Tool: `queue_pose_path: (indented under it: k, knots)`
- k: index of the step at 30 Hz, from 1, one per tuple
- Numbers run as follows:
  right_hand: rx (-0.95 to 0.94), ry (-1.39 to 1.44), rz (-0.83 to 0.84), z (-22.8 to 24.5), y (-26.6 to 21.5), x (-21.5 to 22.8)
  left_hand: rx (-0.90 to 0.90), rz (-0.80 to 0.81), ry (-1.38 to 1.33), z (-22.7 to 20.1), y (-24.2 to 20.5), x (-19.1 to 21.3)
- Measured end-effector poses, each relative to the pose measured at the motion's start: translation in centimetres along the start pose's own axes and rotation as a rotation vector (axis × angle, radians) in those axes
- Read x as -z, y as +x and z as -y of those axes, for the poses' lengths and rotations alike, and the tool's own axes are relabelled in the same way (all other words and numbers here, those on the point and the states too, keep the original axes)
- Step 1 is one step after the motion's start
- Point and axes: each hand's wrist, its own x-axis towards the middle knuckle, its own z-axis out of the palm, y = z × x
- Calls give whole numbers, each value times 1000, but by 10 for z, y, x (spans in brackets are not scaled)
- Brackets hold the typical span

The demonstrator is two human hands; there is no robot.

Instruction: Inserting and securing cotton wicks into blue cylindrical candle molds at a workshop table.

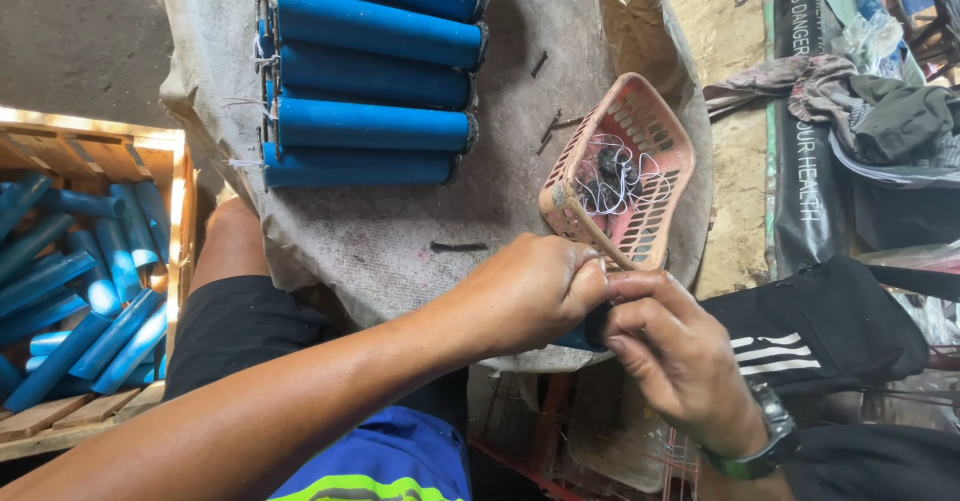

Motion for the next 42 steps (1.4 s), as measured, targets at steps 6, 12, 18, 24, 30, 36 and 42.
queue_pose_path:
  k: [6, 12, 18, 24, 30, 36, 42]
  knots:
    - [-60, -99, -114, 8, -5, -13, -52, -77, -19, 3, -6, -8]
    - [-2, -97, -206, 1, -10, -19, -81, -107, -49, 4, -6, -10]
    - [-11, -72, -211, 4, -3, -18, -46, -149, -90, 3, -9, -10]
    - [-101, 6, -120, 3, -1, -14, 22, -105, -81, 1, -11, -7]
    - [-174, 43, -135, 12, -1, -15, 45, -66, -100, -2, -14, -4]
    - [-220, 18, -203, 10, -8, -22, 27, -14, -26, -6, -14, 1]
    - [-232, 43, -269, 9, -12, -28, -208, -228, 402, 9, -3, -13]
